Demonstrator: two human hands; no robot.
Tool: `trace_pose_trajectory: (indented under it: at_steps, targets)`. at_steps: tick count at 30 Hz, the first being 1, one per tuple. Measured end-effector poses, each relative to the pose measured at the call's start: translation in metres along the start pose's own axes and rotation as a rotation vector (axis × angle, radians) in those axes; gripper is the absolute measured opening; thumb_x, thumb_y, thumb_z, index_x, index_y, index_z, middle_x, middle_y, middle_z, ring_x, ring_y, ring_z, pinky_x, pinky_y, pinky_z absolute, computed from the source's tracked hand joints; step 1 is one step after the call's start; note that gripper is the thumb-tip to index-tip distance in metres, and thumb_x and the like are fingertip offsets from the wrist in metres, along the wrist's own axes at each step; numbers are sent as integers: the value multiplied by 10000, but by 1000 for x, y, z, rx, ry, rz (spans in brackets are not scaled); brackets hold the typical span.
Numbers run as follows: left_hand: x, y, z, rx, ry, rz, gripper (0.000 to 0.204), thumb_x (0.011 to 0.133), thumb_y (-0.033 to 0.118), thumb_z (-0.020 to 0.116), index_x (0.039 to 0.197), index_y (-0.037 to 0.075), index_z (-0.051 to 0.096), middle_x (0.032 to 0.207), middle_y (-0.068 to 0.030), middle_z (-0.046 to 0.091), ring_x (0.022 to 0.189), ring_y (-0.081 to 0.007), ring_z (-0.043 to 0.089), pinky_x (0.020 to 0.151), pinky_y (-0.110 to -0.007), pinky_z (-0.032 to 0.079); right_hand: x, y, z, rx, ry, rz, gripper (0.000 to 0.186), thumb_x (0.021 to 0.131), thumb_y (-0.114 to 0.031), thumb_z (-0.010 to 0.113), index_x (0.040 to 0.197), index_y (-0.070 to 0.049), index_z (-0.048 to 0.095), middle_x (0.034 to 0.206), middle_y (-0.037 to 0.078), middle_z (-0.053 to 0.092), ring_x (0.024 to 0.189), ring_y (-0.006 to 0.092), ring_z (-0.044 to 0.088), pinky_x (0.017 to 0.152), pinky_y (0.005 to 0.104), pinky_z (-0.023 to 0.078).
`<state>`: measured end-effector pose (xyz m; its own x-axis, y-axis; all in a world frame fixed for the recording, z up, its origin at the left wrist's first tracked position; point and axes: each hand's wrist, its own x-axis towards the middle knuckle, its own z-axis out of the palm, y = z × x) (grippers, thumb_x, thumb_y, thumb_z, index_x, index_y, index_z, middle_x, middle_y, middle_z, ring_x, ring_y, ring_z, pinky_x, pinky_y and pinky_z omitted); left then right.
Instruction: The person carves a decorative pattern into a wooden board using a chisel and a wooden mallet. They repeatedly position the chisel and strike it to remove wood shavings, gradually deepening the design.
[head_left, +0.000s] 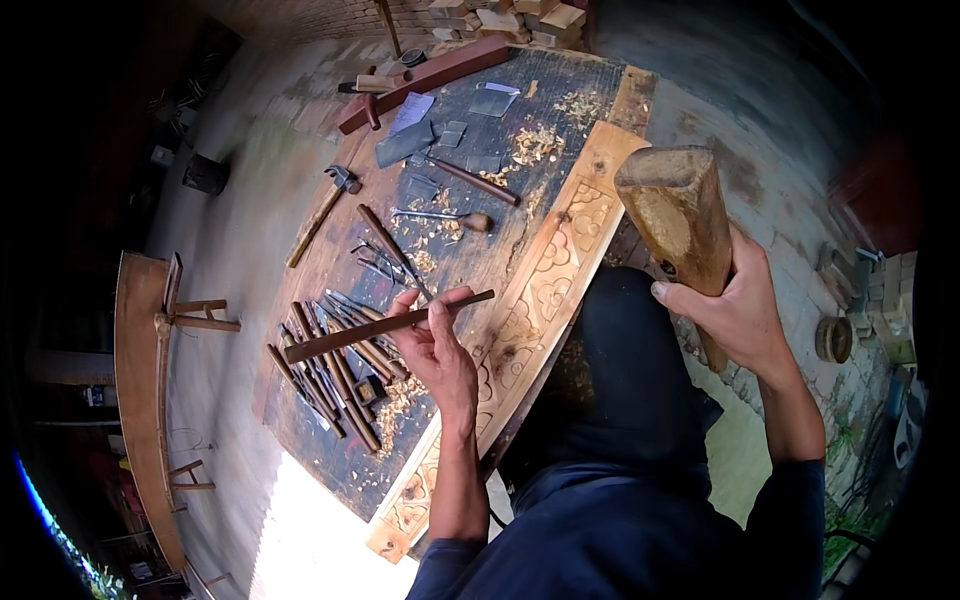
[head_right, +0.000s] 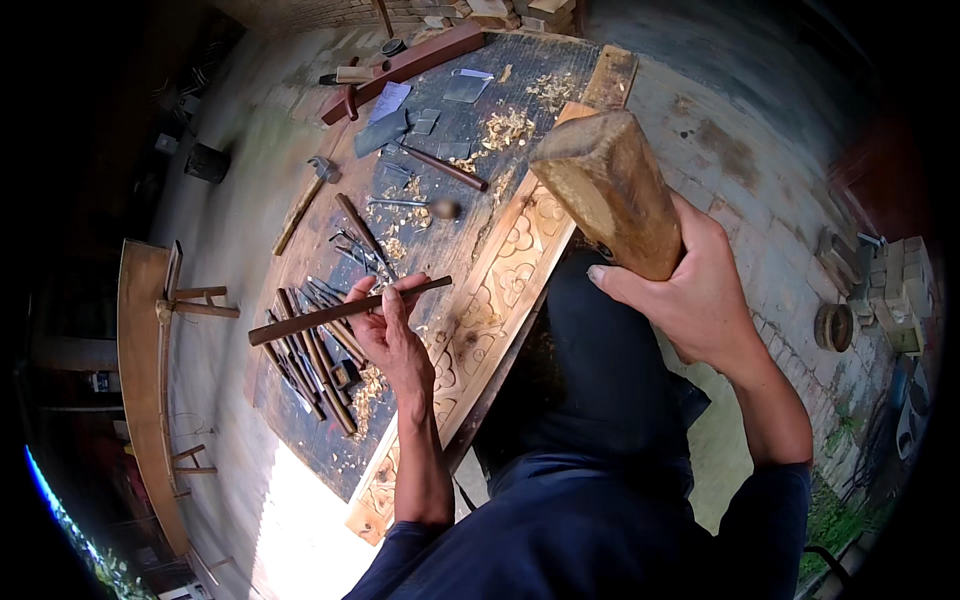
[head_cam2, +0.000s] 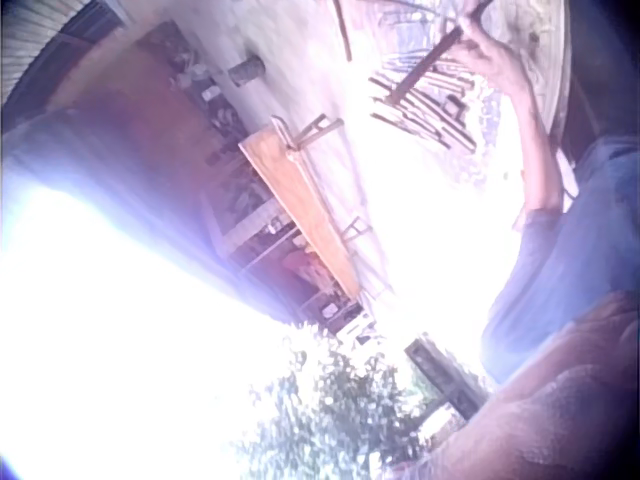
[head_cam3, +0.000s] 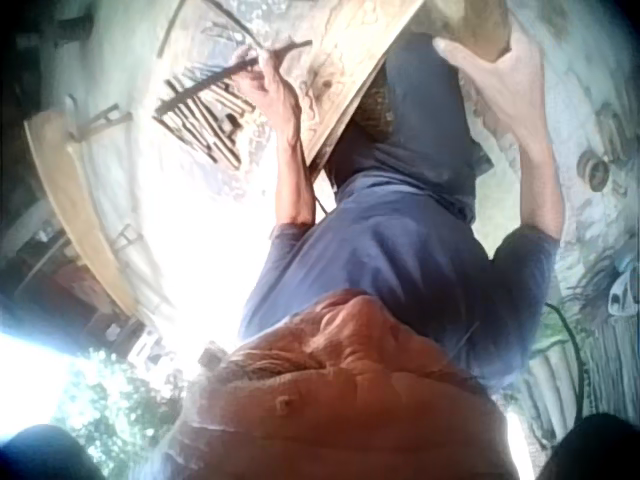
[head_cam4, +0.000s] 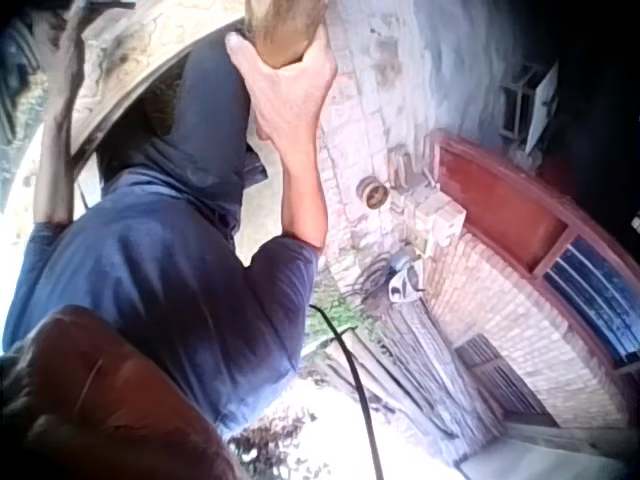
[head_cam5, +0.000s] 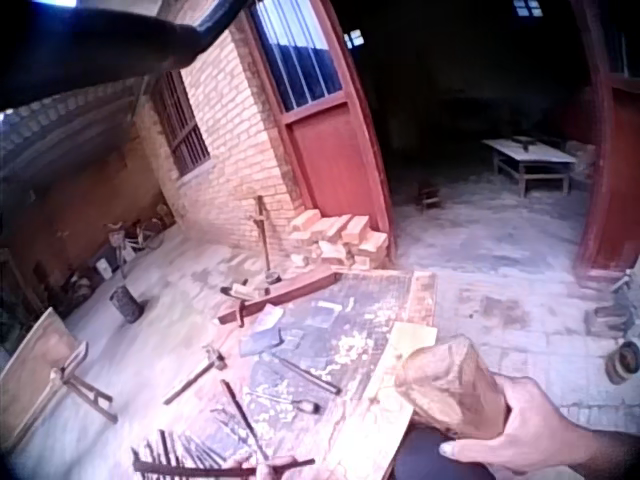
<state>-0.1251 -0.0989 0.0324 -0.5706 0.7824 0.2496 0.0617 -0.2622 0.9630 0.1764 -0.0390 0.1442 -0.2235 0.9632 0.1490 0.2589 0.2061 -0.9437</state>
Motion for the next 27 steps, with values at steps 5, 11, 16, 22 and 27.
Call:
trace_pose_trajectory:
  at_steps: [5, 11, 16, 22, 27]
  targets:
    - [-2, 2, 13, 124, -12, 10, 265, 1110, 44, 544, 1373, 6, 544, 1126, -61, 569, 1051, -135, 581, 956, -299, 493, -27, 62, 12, 393, 3, 549, 385, 864, -63, 818, 1192, 21, 635, 989, 93, 728, 758, 134, 690, 640, 282, 570]
    - [-33, 18, 108, 305, -366, 336, 298, 1047, 135, 676, 1303, 15, 582, 968, -54, 571, 708, -162, 577, 608, -315, 490, -39, 95, 24, 525, 134, 601, 310, 905, 25, 740, 1190, 22, 618, 973, 109, 709, 721, 154, 678, 605, 293, 552]
    - [-42, -11, 163, 293, -472, 537, 276, 936, 210, 747, 1133, 48, 642, 886, -61, 513, 701, -203, 620, 557, -326, 496, -54, 147, 3, 620, 181, 624, 389, 1058, -36, 551, 1440, -30, 478, 1284, 110, 646, 1182, 221, 692, 1015, 342, 581]
    - [-21, -26, 161, 377, -362, 516, 328, 926, 292, 752, 1149, 66, 669, 855, -35, 511, 668, -184, 611, 532, -324, 481, -34, 124, 17, 608, 210, 710, 385, 958, -60, 657, 1314, -8, 519, 1022, 112, 660, 716, 195, 676, 580, 310, 563]
    - [-18, -35, 163, 438, -357, 484, 330, 939, 331, 736, 1155, 87, 683, 829, -26, 515, 659, -175, 616, 511, -327, 475, -31, 128, 16, 531, 175, 688, 384, 1004, -124, 630, 1349, -17, 499, 958, 109, 650, 687, 191, 645, 575, 315, 535]
